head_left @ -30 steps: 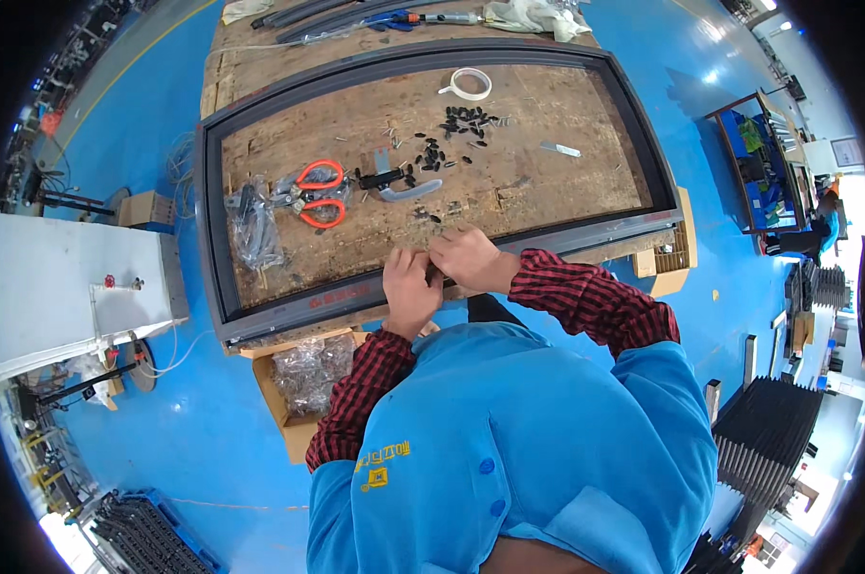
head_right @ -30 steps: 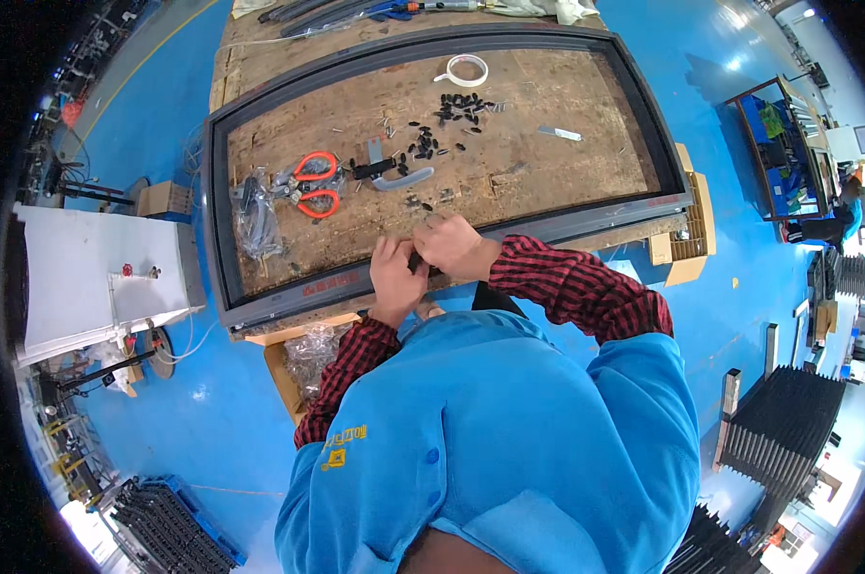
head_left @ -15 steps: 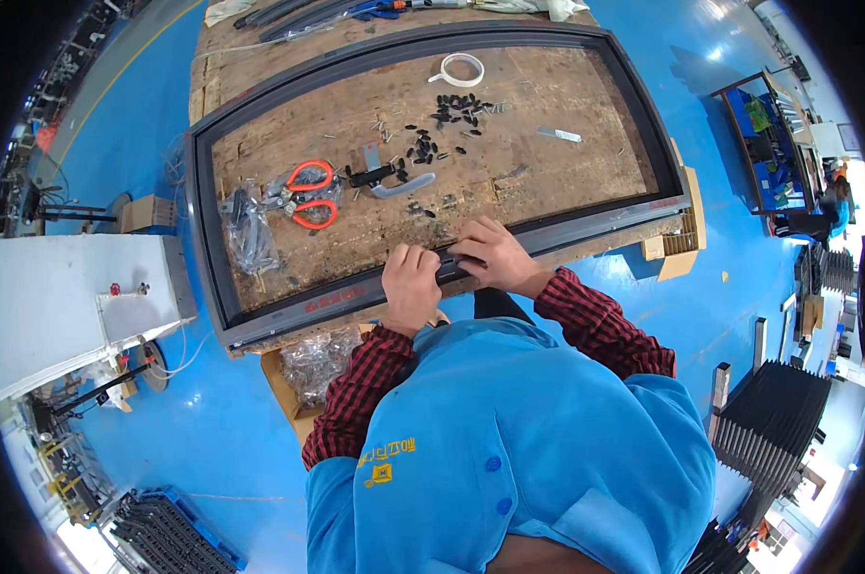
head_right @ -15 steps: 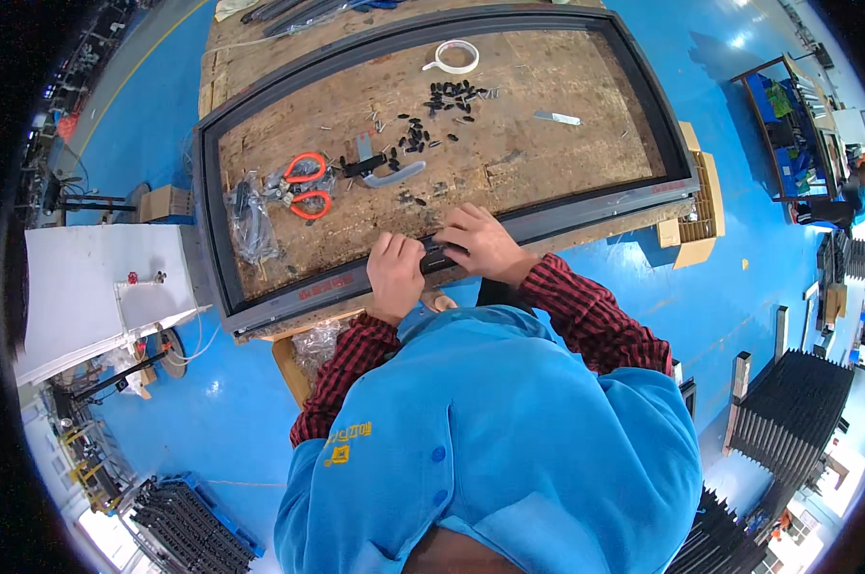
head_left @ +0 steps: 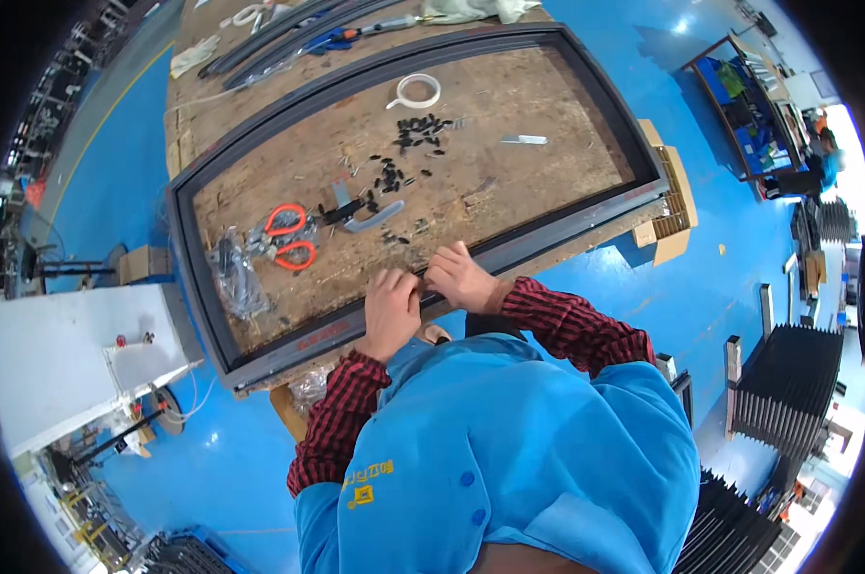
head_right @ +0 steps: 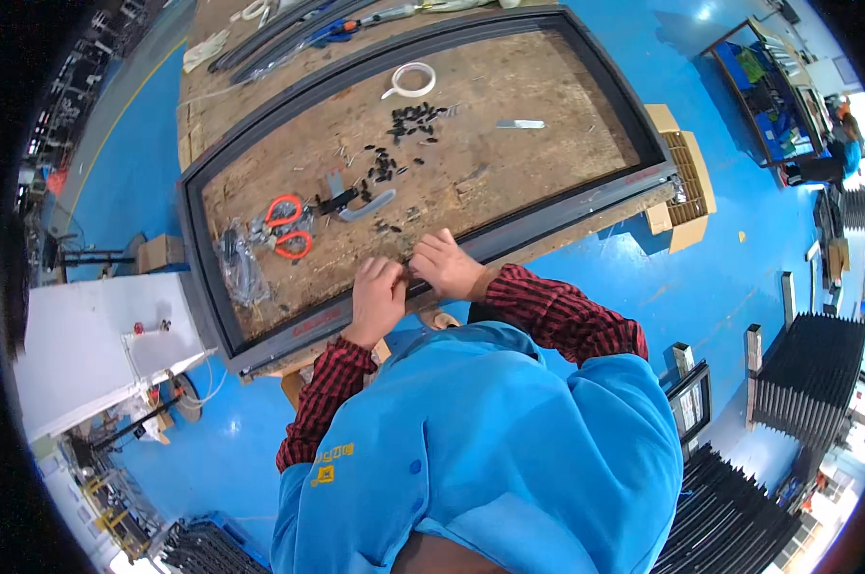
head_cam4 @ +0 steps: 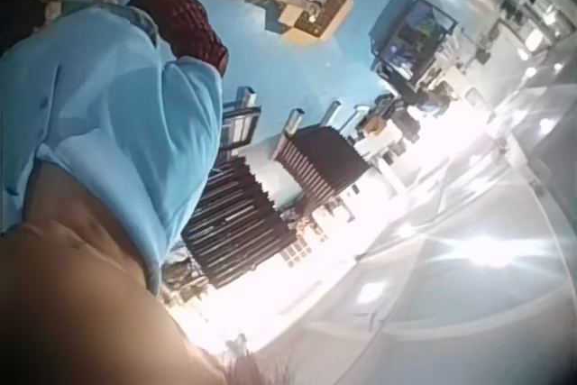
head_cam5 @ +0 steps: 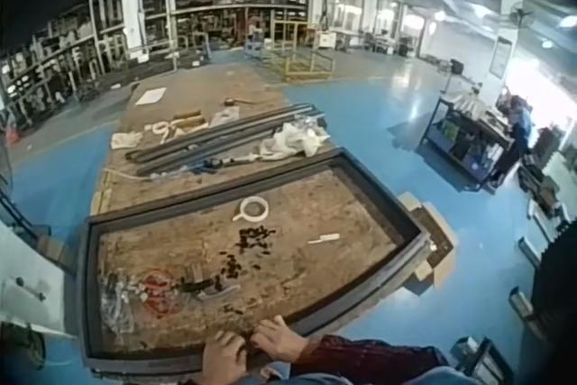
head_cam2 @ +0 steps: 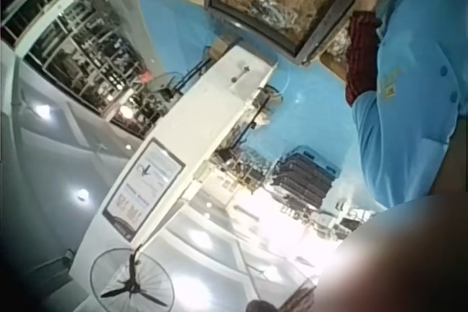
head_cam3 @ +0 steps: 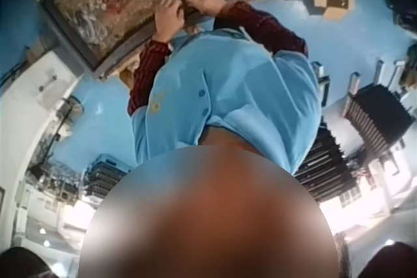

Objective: Assemble small components and fasteners onto a large rectangular metal frame on a workbench.

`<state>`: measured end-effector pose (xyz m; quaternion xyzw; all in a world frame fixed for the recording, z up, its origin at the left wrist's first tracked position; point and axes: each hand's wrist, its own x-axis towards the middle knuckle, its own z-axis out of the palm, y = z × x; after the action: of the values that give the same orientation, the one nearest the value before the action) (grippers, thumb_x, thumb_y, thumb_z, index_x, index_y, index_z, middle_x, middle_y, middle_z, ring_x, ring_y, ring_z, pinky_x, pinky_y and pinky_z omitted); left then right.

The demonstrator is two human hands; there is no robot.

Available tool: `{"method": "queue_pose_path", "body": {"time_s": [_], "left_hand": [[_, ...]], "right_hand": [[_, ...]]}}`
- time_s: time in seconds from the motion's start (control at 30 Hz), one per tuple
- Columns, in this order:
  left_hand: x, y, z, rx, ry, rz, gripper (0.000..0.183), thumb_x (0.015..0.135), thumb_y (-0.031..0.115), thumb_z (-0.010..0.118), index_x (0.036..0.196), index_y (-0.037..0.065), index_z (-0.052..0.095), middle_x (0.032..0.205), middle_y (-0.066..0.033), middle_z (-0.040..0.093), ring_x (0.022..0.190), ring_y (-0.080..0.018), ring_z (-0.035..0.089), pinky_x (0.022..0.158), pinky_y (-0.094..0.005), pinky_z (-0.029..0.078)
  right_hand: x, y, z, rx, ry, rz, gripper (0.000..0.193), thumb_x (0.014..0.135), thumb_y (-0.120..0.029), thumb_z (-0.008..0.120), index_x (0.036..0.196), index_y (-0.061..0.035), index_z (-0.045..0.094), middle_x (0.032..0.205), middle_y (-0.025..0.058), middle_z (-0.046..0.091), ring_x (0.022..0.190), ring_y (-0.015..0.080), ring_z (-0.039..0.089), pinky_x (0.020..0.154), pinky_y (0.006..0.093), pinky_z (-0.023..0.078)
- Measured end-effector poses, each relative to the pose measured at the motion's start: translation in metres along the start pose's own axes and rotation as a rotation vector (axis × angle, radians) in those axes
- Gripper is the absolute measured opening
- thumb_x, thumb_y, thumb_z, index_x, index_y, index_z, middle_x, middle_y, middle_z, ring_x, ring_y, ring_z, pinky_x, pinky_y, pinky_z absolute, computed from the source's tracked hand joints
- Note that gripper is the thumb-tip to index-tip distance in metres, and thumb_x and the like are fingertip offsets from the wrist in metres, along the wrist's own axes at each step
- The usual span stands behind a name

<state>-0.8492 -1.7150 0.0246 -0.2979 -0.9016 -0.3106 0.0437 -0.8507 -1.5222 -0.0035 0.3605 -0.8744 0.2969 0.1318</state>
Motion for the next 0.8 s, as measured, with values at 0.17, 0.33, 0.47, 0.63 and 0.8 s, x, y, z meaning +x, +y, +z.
{"method": "queue_pose_path", "body": {"time_s": [0.17, 0.33, 0.47, 0.63, 0.8], "left_hand": [[0.000, 0.008, 0.020, 0.050, 0.197, -0.023, 0.011, 0.074, 0.009, 0.067, 0.078, 0.009, 0.057, 0.081, -0.0050, 0.056, 0.079, -0.0282, 0.051, 0.077, -0.0398, 0.042], [0.006, 0.013, 0.034, -0.042, 0.205, -0.113, 0.014, 0.074, 0.013, 0.071, 0.073, 0.008, 0.057, 0.078, -0.0044, 0.058, 0.075, -0.0277, 0.052, 0.074, -0.0385, 0.041], [0.017, 0.020, 0.010, -0.088, -0.051, -0.240, 0.020, 0.075, 0.018, 0.073, 0.070, 0.008, 0.057, 0.073, -0.0049, 0.059, 0.070, -0.0278, 0.053, 0.069, -0.0385, 0.043], [0.045, 0.027, -0.003, -0.004, -0.408, -0.503, 0.025, 0.075, 0.025, 0.075, 0.068, 0.007, 0.059, 0.063, -0.0051, 0.059, 0.060, -0.0284, 0.054, 0.061, -0.0395, 0.044], [0.054, 0.029, 0.007, -0.043, -0.342, -0.399, 0.025, 0.077, 0.028, 0.074, 0.070, 0.007, 0.062, 0.056, -0.0049, 0.058, 0.053, -0.0287, 0.054, 0.056, -0.0395, 0.044]], "right_hand": [[0.006, 0.003, -0.004, 0.318, -0.251, 0.448, 0.013, 0.090, -0.018, 0.057, 0.097, -0.0072, 0.059, 0.097, 0.0119, 0.062, 0.083, 0.0318, 0.056, 0.077, 0.0416, 0.043], [0.030, 0.054, -0.055, 0.595, -0.269, 0.545, 0.017, 0.086, -0.015, 0.059, 0.099, -0.0063, 0.064, 0.089, 0.0141, 0.068, 0.078, 0.0336, 0.064, 0.072, 0.0415, 0.051], [-0.001, 0.193, -0.081, -0.706, -0.056, 0.683, 0.022, 0.081, -0.007, 0.058, 0.103, -0.0070, 0.061, 0.109, 0.0174, 0.059, 0.092, 0.0348, 0.058, 0.075, 0.0470, 0.048], [-0.035, 0.264, -0.089, -0.666, -0.116, 0.845, 0.022, 0.085, -0.023, 0.061, 0.102, -0.0075, 0.061, 0.109, 0.0181, 0.062, 0.105, 0.0391, 0.055, 0.080, 0.0512, 0.046], [-0.038, 0.273, -0.103, -0.400, -0.100, 1.008, 0.021, 0.090, -0.025, 0.057, 0.102, -0.0073, 0.060, 0.103, 0.0191, 0.067, 0.094, 0.0413, 0.061, 0.078, 0.0518, 0.049]]}}
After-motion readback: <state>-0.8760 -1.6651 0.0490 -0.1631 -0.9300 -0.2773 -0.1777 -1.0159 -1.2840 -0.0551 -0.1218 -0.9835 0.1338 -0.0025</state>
